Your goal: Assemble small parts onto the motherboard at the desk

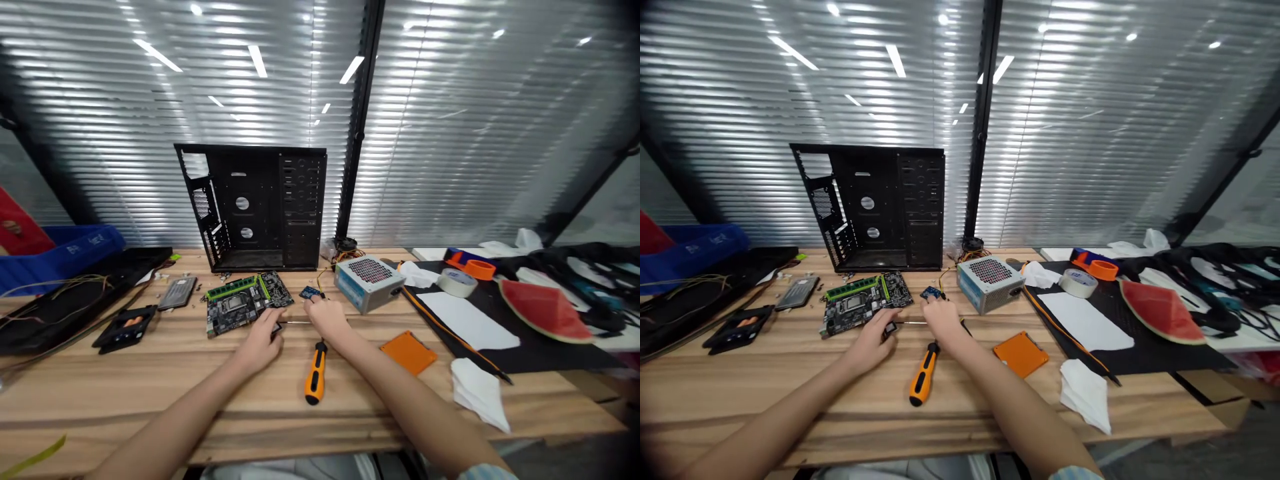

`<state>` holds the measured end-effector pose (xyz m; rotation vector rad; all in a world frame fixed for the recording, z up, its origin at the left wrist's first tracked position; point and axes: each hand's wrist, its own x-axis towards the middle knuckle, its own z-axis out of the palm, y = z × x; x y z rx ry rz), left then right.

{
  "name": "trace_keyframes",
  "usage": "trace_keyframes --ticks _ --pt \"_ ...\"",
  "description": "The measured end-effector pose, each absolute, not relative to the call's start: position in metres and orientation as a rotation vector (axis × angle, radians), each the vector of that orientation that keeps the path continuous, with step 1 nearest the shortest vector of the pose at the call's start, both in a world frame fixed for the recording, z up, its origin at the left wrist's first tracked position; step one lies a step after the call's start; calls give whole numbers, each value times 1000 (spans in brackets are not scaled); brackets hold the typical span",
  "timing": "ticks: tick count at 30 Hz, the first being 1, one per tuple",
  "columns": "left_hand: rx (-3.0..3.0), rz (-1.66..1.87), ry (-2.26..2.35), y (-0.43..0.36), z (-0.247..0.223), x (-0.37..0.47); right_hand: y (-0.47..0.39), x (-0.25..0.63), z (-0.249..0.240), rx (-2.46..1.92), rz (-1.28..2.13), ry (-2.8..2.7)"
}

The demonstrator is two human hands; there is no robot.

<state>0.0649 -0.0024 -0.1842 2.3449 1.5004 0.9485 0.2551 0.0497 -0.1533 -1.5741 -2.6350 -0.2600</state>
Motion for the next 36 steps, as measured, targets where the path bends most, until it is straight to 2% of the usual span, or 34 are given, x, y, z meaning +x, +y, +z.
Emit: trace_keyframes --ticks 7,16,21,27,31,34,36 --pt "2418 930 1479 0 -187 64 32 244 -133 -1552 -192 -2691" --pt "2538 451 1812 9 -166 97 12 241 -137 -1523 -174 -2674" --pt "2685 403 1654 5 -171 89 11 254 -136 -1470 -108 -2726" --pt "2661 529 1487 2 -172 79 13 252 -144 -1425 -104 -2719" --pt "2801 591 1524 -18 -140 75 15 250 -148 -1445 -80 -2685" --pt "2841 996 1702 -52 -105 39 15 248 -150 -1489 -107 -2588" --pt "2681 1370 2051 -82 -85 -7 15 247 -150 -1474 -108 -2524"
